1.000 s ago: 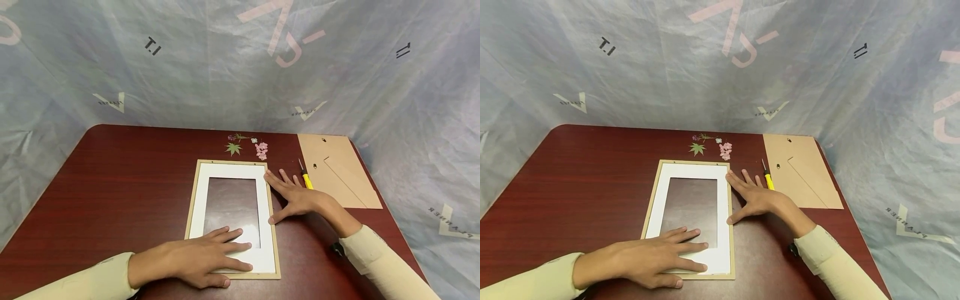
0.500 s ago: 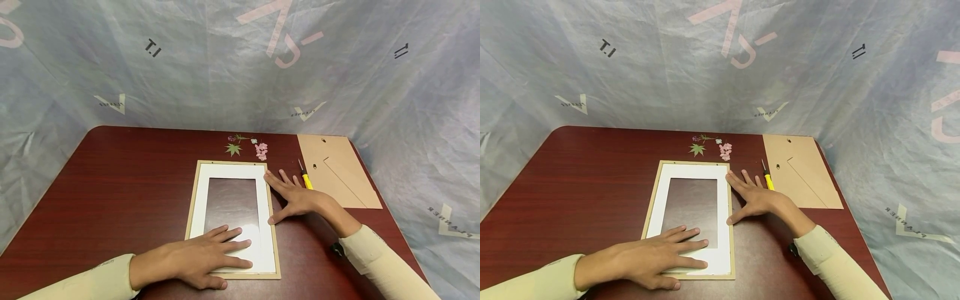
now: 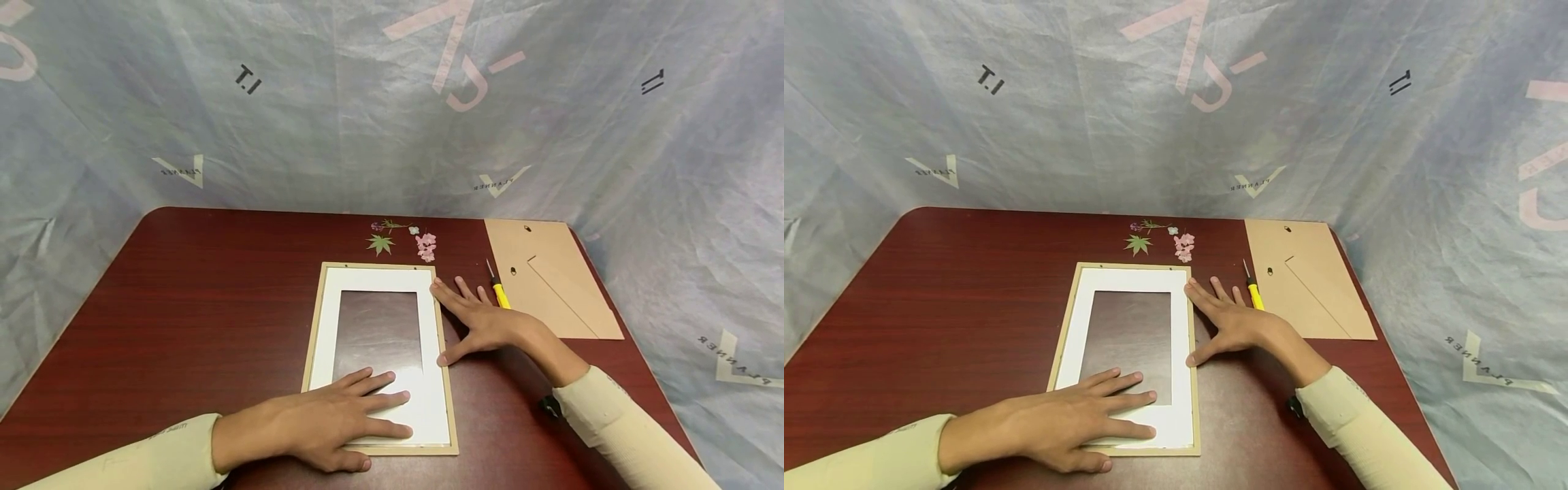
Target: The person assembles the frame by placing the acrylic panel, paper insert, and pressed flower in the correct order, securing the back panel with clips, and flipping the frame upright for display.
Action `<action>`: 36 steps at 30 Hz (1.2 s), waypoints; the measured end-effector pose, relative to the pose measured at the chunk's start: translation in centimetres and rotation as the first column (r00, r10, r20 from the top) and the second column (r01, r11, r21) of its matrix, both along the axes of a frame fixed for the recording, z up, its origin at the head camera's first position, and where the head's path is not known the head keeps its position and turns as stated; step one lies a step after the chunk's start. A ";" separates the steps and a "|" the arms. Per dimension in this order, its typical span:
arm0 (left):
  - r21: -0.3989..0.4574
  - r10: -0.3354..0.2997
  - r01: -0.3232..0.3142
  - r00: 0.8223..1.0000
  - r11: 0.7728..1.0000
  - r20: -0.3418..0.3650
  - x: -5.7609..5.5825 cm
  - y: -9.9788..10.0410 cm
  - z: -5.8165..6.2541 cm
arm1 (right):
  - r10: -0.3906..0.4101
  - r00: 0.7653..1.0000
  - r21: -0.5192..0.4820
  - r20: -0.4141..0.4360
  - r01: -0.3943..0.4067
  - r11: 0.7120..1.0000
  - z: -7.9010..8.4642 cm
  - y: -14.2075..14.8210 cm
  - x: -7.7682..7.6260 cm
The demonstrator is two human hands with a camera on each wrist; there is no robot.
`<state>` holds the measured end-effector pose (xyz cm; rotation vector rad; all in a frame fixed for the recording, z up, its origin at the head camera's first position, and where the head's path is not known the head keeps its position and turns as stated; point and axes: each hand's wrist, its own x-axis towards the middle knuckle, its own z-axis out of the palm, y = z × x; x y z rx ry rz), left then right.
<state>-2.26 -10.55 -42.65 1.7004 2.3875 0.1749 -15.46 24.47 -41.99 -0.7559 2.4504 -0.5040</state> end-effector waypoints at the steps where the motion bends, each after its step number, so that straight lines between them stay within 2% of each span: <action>1: 0.002 -0.001 0.001 1.000 1.000 -0.002 0.0 0.0 0.0 | -0.001 1.000 0.001 0.000 0.001 1.000 0.0 0.0 0.0; 7: 0.010 -0.006 0.006 1.000 1.000 -0.013 0.0 0.0 0.0 | -0.003 1.000 0.005 -0.001 0.003 1.000 0.1 0.0 0.0; 12: 0.027 0.011 -0.012 1.000 1.000 0.024 -0.2 -0.2 0.6 | -0.004 1.000 0.008 -0.002 0.004 1.000 0.3 0.0 0.0; 16: 0.079 0.089 -0.092 0.995 0.993 0.038 -1.3 -1.4 1.3 | -0.001 1.000 0.003 -0.004 0.001 1.000 0.4 -0.1 0.0; 18: 0.112 0.172 -0.179 0.983 0.978 0.068 -2.3 -2.7 1.6 | 0.000 1.000 0.001 -0.001 0.000 1.000 0.4 -0.1 0.1; 19: 0.130 0.217 -0.227 0.973 0.965 0.083 -2.9 -3.4 1.6 | 0.000 1.000 0.001 0.000 0.000 1.000 0.4 -0.1 0.1; 21: 0.152 0.323 -0.343 0.936 0.927 0.142 -4.2 -5.2 1.7 | 0.001 1.000 0.002 0.004 -0.001 1.000 0.5 -0.1 0.0; 24: 0.157 0.477 -0.512 0.853 0.845 0.211 -6.2 -8.0 1.6 | 0.002 1.000 0.005 0.005 -0.003 1.000 0.5 -0.2 0.0; 27: 0.133 0.579 -0.618 0.779 0.775 0.242 -8.2 -10.2 1.2 | 0.003 1.000 0.008 0.005 -0.003 1.000 0.4 -0.2 -0.1; 29: 0.100 0.615 -0.655 0.744 0.749 0.262 -9.1 -11.2 1.0 | 0.002 1.000 0.012 0.007 -0.002 1.000 0.3 -0.2 -0.1; 32: 0.051 0.634 -0.676 0.712 0.735 0.302 -10.0 -11.8 0.7 | -0.002 1.000 0.012 0.011 0.002 1.000 0.3 -0.1 0.0; 36: -0.001 0.639 -0.674 0.701 0.739 0.317 -10.5 -11.5 0.5 | -0.002 1.000 0.002 0.016 0.002 1.000 0.2 -0.1 0.1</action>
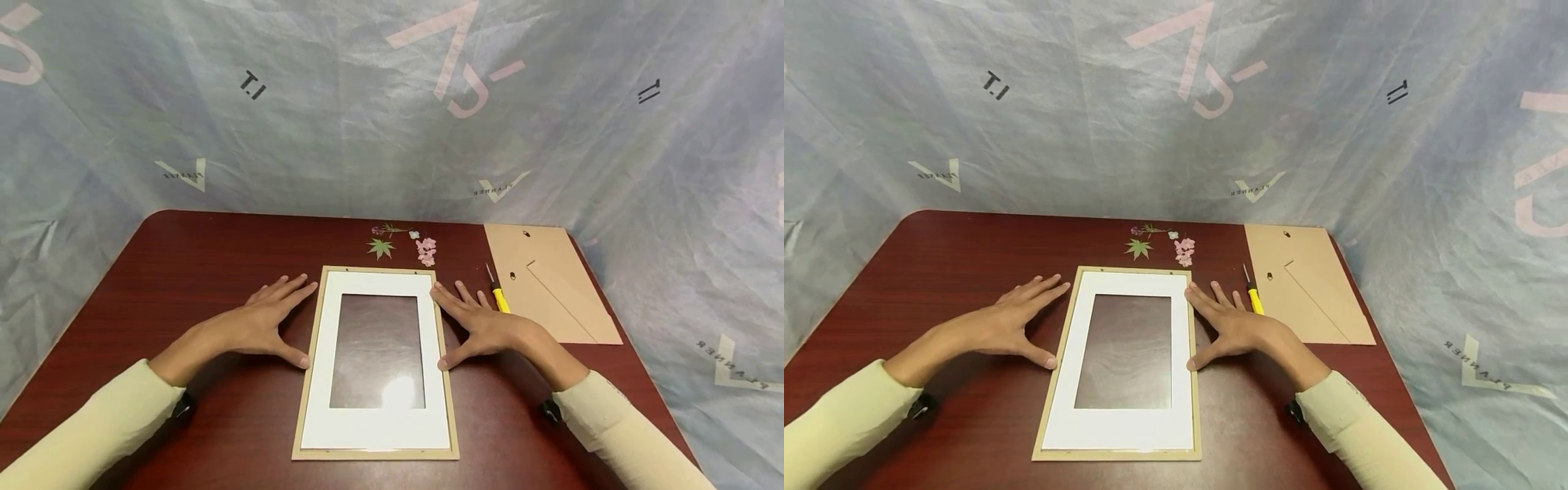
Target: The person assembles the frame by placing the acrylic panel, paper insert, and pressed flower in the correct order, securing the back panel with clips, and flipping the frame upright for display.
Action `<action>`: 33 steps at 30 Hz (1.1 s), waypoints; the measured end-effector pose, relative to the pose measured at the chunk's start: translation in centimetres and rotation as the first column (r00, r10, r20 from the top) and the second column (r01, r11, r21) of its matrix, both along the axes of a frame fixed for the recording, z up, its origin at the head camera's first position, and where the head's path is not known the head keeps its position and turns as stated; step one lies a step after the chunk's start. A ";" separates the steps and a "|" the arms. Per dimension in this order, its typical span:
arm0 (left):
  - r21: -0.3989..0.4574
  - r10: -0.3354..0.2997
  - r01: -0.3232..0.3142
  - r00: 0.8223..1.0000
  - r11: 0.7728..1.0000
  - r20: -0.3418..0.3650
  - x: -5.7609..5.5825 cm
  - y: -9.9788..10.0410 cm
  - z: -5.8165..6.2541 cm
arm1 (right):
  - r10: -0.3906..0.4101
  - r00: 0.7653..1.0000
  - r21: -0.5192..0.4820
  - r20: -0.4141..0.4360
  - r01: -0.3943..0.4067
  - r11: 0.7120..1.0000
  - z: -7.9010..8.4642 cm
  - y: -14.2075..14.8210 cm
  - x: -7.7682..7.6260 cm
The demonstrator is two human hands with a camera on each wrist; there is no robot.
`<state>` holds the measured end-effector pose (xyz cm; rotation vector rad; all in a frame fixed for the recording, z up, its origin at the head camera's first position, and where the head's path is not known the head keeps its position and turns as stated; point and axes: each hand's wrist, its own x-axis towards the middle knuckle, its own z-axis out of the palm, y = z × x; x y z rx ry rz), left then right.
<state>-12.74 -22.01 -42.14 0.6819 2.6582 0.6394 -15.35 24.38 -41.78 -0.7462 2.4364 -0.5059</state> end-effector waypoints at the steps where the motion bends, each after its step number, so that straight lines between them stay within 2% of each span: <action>1: -0.008 -0.002 0.002 1.000 1.000 0.005 -0.1 0.2 0.0 | 0.002 1.000 -0.003 0.001 -0.002 1.000 0.0 0.0 0.0; 11: -0.036 -0.001 0.004 0.997 0.999 0.076 0.0 0.9 0.2 | 0.005 1.000 -0.017 -0.008 -0.005 1.000 -0.5 -0.2 0.3; 21: -0.037 -0.023 0.028 0.992 0.999 0.122 -0.1 0.9 0.6 | -0.004 0.999 -0.012 -0.033 0.004 1.000 -0.1 -0.3 0.1; 29: -0.056 -0.031 0.036 0.995 0.998 0.090 0.0 0.9 0.2 | -0.031 0.994 -0.002 -0.107 0.031 1.000 0.9 -0.3 0.1; 33: -0.064 -0.035 0.040 0.996 0.997 0.077 -0.2 1.0 0.1 | -0.051 0.982 -0.052 -0.183 0.042 0.998 1.7 0.0 -1.1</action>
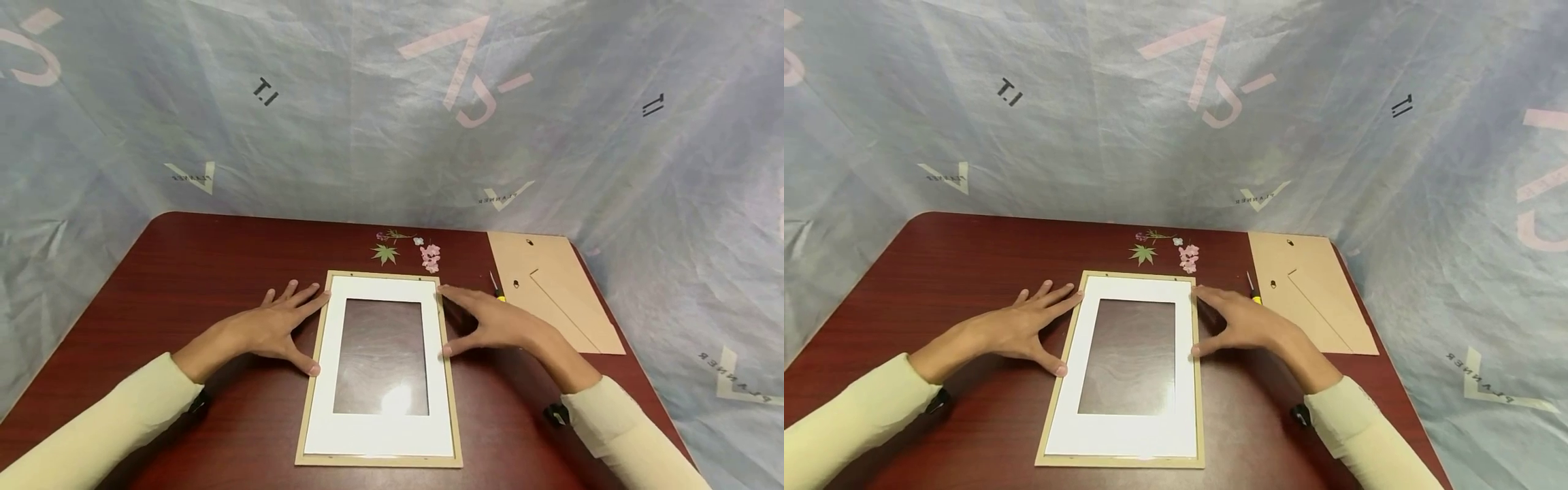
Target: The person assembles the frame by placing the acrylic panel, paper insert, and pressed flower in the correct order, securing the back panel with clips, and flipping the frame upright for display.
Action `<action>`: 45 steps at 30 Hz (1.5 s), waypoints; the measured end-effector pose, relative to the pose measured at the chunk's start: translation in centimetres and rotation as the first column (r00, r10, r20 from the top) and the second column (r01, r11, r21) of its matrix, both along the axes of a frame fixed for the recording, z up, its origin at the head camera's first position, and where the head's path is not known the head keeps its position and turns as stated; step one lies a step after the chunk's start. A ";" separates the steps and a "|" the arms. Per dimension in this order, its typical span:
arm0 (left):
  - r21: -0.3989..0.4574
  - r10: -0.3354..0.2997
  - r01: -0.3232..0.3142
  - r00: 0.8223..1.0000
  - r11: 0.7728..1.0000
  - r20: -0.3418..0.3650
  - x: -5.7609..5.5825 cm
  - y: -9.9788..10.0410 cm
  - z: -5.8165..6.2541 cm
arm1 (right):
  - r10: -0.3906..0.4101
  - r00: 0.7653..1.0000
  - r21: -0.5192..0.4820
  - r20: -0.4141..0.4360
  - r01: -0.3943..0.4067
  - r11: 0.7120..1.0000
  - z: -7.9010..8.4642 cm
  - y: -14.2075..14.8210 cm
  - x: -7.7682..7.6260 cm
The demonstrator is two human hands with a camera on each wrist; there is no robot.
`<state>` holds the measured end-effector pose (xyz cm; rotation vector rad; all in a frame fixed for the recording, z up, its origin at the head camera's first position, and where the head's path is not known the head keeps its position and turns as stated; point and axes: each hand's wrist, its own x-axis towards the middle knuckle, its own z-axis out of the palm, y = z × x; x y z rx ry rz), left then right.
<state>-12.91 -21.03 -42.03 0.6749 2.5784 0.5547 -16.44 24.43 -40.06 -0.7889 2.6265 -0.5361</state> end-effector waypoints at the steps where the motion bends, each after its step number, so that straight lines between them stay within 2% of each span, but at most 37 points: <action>1: -0.003 0.000 0.000 1.000 1.000 -0.002 0.0 0.0 0.0 | 0.009 0.999 -0.015 -0.035 -0.009 1.000 0.2 0.1 -0.6; 5: -0.010 0.005 -0.005 1.000 1.000 -0.005 -0.1 0.0 0.2 | 0.008 0.984 -0.064 -0.178 -0.020 0.998 0.5 0.5 -3.8; 7: -0.010 0.003 -0.003 1.000 1.000 -0.012 -0.1 0.0 0.2 | -0.014 0.975 -0.075 -0.223 -0.003 0.997 0.5 0.7 -5.7; 12: -0.011 -0.008 0.008 1.000 1.000 -0.027 -0.1 -0.1 0.1 | -0.060 0.961 -0.067 -0.270 0.043 0.997 -0.4 1.3 -9.9; 15: -0.008 -0.008 0.008 1.000 1.000 -0.020 0.1 0.0 0.0 | -0.047 0.957 -0.065 -0.288 0.029 0.997 -1.1 1.2 -12.0; 20: 0.000 -0.014 0.014 1.000 1.000 -0.014 0.0 0.2 0.1 | 0.021 0.945 -0.091 -0.327 -0.053 0.994 -2.6 0.9 -14.8; 22: -0.001 -0.013 0.013 1.000 1.000 -0.017 0.1 0.2 0.1 | 0.059 0.939 -0.092 -0.339 -0.096 0.991 -2.8 0.5 -15.5; 25: -0.004 -0.011 0.011 1.000 1.000 -0.021 0.2 0.2 0.1 | 0.105 0.927 -0.068 -0.361 -0.138 0.988 -2.9 0.0 -16.2; 27: -0.001 -0.010 0.010 1.000 1.000 -0.021 0.2 0.2 0.1 | 0.117 0.927 -0.035 -0.355 -0.138 0.990 -2.5 -0.4 -16.0; 28: -0.001 -0.011 0.011 1.000 1.000 -0.021 0.2 0.2 0.1 | 0.116 0.919 -0.026 -0.378 -0.136 0.990 -3.1 -0.2 -16.5; 29: -0.001 -0.011 0.011 1.000 1.000 -0.020 0.1 0.2 0.2 | 0.115 0.919 -0.007 -0.376 -0.127 0.992 -3.3 -0.2 -16.8; 33: -0.009 -0.012 0.012 1.000 1.000 -0.020 0.0 0.0 0.2 | 0.122 0.917 0.034 -0.380 -0.118 0.992 -7.3 1.5 -20.8; 36: -0.016 -0.014 0.014 1.000 1.000 -0.023 -0.1 -0.1 0.4 | 0.144 0.905 0.039 -0.401 -0.141 0.989 -7.8 1.8 -21.4; 40: -0.019 -0.015 0.015 1.000 1.000 -0.022 -0.1 -0.1 0.6 | 0.118 0.895 0.024 -0.429 -0.120 0.993 -4.1 0.6 -17.7; 41: -0.020 -0.016 0.016 1.000 1.000 -0.022 -0.1 -0.1 0.6 | 0.096 0.901 0.015 -0.423 -0.099 0.995 -3.9 0.6 -17.5; 42: -0.019 -0.017 0.016 1.000 1.000 -0.021 -0.1 0.0 0.6 | 0.070 0.910 0.022 -0.408 -0.067 0.998 -2.8 0.4 -16.5; 45: -0.020 -0.018 0.017 1.000 1.000 -0.021 -0.1 0.0 0.6 | 0.024 0.916 0.053 -0.400 -0.004 0.999 -1.9 0.6 -15.4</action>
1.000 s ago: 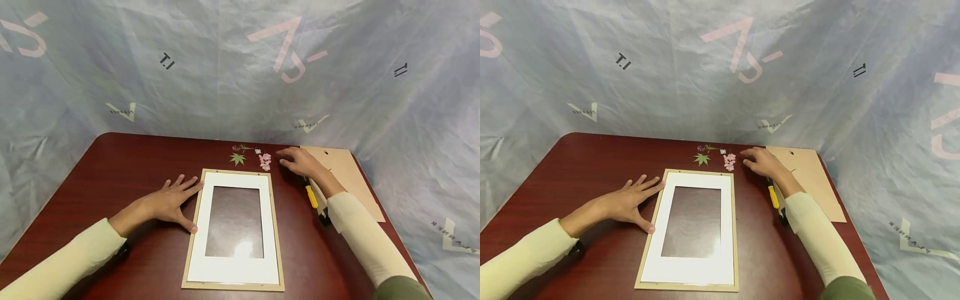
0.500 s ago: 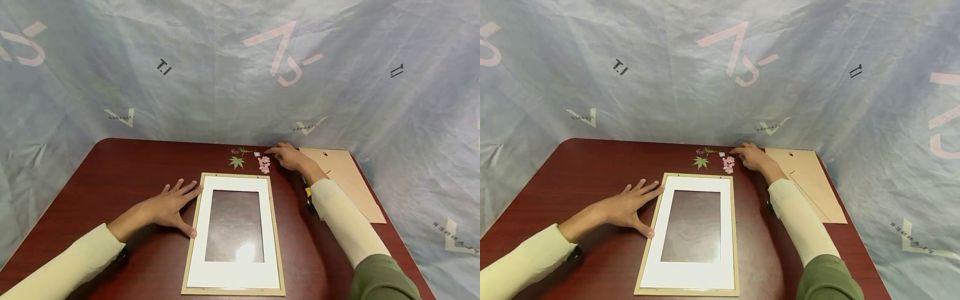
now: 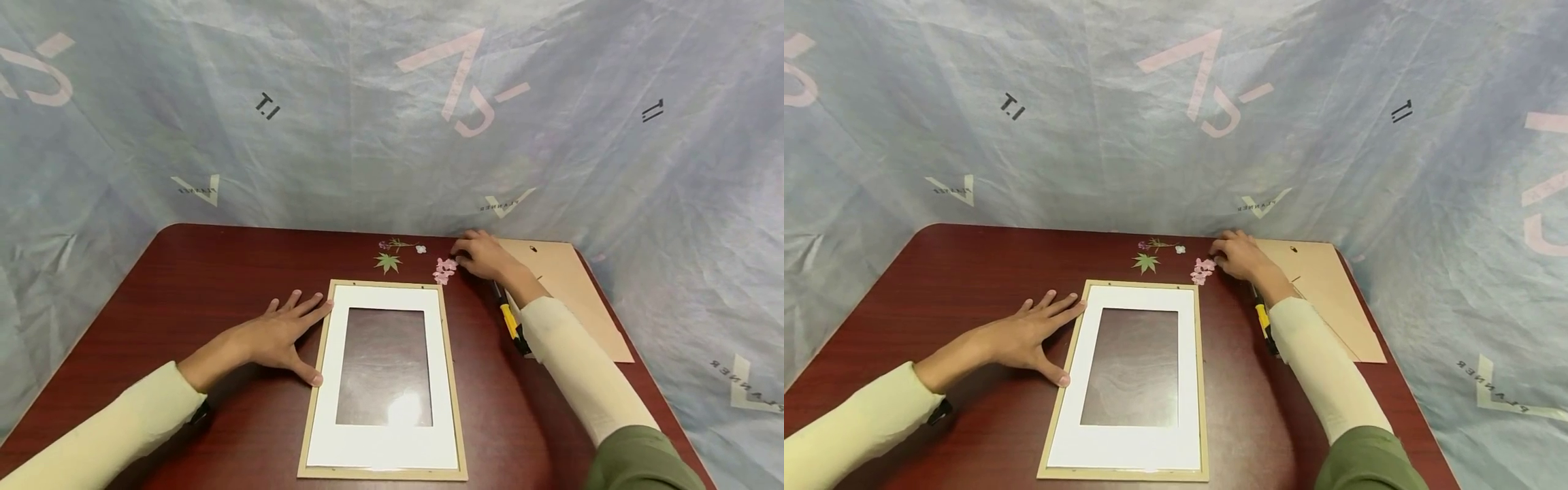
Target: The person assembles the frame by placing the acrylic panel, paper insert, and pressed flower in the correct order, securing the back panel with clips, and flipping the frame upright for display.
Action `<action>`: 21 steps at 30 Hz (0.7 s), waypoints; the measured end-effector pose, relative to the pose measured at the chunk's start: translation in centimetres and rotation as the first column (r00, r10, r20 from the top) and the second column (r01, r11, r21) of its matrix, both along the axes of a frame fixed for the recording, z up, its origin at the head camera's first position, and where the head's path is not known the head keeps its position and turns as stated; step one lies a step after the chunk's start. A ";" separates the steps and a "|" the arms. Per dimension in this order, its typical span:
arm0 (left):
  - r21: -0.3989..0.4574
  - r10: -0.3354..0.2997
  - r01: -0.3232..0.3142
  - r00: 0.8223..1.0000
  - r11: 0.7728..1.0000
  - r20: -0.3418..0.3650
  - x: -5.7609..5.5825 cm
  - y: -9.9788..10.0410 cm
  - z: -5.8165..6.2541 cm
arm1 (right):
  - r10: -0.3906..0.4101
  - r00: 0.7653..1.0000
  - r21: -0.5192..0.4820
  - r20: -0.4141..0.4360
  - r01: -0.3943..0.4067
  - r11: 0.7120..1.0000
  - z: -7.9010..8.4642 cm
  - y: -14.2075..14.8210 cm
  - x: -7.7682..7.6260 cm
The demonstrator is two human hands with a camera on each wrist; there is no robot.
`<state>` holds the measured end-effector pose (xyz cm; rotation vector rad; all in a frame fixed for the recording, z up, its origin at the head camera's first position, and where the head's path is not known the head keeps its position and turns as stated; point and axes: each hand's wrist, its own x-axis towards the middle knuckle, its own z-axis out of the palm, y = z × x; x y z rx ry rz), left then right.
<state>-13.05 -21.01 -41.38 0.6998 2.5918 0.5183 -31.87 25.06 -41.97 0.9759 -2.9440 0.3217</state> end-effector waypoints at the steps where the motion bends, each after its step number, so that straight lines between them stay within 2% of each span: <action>1: -0.001 0.000 0.000 1.000 1.000 0.000 0.0 0.0 0.0 | -0.015 1.000 0.013 -0.003 0.015 1.000 0.2 0.1 0.2; 10: -0.009 0.000 0.000 1.000 1.000 0.003 -0.1 0.0 0.0 | -0.038 0.999 0.085 -0.009 0.038 0.996 0.8 1.0 0.9; 16: -0.005 0.000 0.000 1.000 1.000 0.006 -0.1 0.0 -0.1 | -0.069 0.998 0.062 -0.014 0.069 0.996 0.3 1.1 1.4; 21: -0.006 -0.001 0.001 1.000 1.000 0.008 0.0 -0.1 0.0 | -0.060 0.998 0.037 -0.021 0.061 0.997 0.2 1.4 1.8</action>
